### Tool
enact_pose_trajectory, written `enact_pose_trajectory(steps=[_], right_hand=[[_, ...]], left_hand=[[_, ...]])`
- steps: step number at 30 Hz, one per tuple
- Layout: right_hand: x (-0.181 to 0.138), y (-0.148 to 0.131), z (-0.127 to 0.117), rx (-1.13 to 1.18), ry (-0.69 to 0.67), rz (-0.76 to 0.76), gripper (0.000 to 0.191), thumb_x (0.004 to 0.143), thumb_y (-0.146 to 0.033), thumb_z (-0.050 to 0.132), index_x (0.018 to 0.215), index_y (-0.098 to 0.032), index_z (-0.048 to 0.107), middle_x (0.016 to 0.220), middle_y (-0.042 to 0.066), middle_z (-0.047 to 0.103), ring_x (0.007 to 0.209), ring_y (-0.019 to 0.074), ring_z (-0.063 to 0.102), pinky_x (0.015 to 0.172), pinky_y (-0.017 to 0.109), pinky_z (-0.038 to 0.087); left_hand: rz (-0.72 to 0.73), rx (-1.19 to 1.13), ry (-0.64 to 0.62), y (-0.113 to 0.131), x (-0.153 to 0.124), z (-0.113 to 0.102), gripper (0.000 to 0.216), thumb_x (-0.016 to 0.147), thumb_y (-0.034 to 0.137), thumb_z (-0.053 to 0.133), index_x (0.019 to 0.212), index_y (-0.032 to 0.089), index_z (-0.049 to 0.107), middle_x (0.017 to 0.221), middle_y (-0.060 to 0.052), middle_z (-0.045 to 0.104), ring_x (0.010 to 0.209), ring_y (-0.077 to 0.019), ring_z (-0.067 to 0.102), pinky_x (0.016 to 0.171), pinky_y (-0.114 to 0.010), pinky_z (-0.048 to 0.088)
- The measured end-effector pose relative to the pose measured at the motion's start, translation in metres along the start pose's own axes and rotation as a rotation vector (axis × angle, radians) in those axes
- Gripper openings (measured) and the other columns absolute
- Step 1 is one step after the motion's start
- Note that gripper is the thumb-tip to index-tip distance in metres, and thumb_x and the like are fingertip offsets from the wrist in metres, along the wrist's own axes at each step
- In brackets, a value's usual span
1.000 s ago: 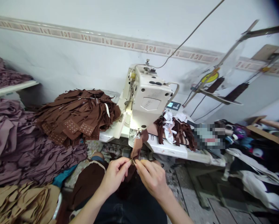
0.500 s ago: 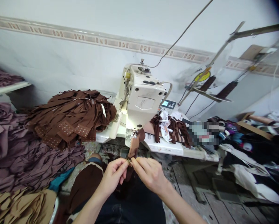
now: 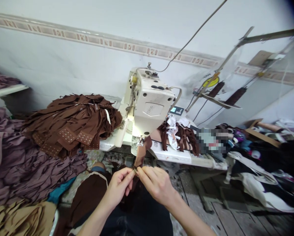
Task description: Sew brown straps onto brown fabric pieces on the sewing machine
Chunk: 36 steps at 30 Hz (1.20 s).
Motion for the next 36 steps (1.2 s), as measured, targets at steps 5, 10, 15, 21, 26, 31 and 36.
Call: enact_pose_trajectory(steps=[5,10,15,21,26,31,36], right_hand=[[0.003,0.002,0.001,0.044,-0.060,0.043,0.032,0.115,-0.015,0.041,0.104,-0.012,0.072,0.079,0.005,0.068,0.065,0.0164,0.058,0.061,0.033,0.038],[0.002,0.004,0.006,0.045,-0.098,0.062,0.027,0.115,-0.016,0.046,0.101,-0.016,0.069,0.078,0.002,0.064,0.065,0.0164,0.055,0.061,0.034,0.036],[0.004,0.004,0.001,0.040,-0.111,0.022,0.034,0.115,-0.014,0.038,0.101,-0.014,0.069,0.078,0.003,0.063,0.063,0.0174,0.051,0.059,0.034,0.036],[0.004,0.003,-0.006,0.016,-0.135,-0.031,0.027,0.112,-0.010,0.044,0.108,-0.014,0.070,0.078,0.004,0.065,0.064,0.0176,0.055,0.058,0.035,0.037],[-0.004,-0.001,-0.005,0.008,-0.099,-0.009,0.022,0.111,-0.011,0.050,0.113,-0.012,0.072,0.078,0.004,0.068,0.064,0.0165,0.058,0.059,0.034,0.039],[-0.011,0.000,-0.004,0.006,-0.076,0.011,0.027,0.113,-0.013,0.046,0.113,-0.012,0.073,0.079,0.005,0.071,0.065,0.0166,0.059,0.060,0.034,0.040],[-0.011,0.003,-0.004,0.007,-0.088,0.007,0.023,0.112,-0.010,0.049,0.116,-0.009,0.072,0.081,0.006,0.071,0.066,0.0173,0.060,0.062,0.035,0.039]], left_hand=[[0.042,0.095,-0.001,0.001,-0.002,-0.003,0.049,0.104,0.062,0.057,0.082,0.018,0.062,0.062,0.005,0.055,0.046,-0.0071,0.045,0.049,-0.021,0.032],[0.051,0.149,0.014,0.003,-0.005,-0.004,0.049,0.104,0.061,0.057,0.081,0.019,0.062,0.061,0.004,0.056,0.046,-0.0075,0.045,0.049,-0.021,0.032],[0.040,0.165,0.011,0.005,-0.009,-0.002,0.051,0.104,0.064,0.054,0.082,0.019,0.063,0.061,0.005,0.055,0.046,-0.0081,0.045,0.049,-0.021,0.032],[0.040,0.169,0.027,0.003,-0.010,-0.001,0.051,0.105,0.064,0.053,0.084,0.019,0.063,0.061,0.004,0.055,0.046,-0.0082,0.046,0.050,-0.022,0.032],[0.021,0.096,0.017,0.000,-0.008,-0.002,0.050,0.104,0.064,0.055,0.085,0.018,0.064,0.062,0.005,0.054,0.046,-0.0076,0.044,0.049,-0.021,0.031],[0.008,0.071,0.012,0.000,-0.008,-0.001,0.050,0.103,0.064,0.057,0.085,0.018,0.063,0.061,0.006,0.053,0.045,-0.0071,0.043,0.048,-0.021,0.030],[0.010,0.055,0.013,-0.001,-0.007,0.000,0.049,0.103,0.064,0.058,0.085,0.018,0.063,0.060,0.007,0.052,0.044,-0.0066,0.042,0.048,-0.021,0.029]])
Point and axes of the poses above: each hand's wrist, its own x-axis towards the middle knuckle, its own z-axis out of the palm, y = z × x, the point moved 2 cm from there along x, towards the middle knuckle
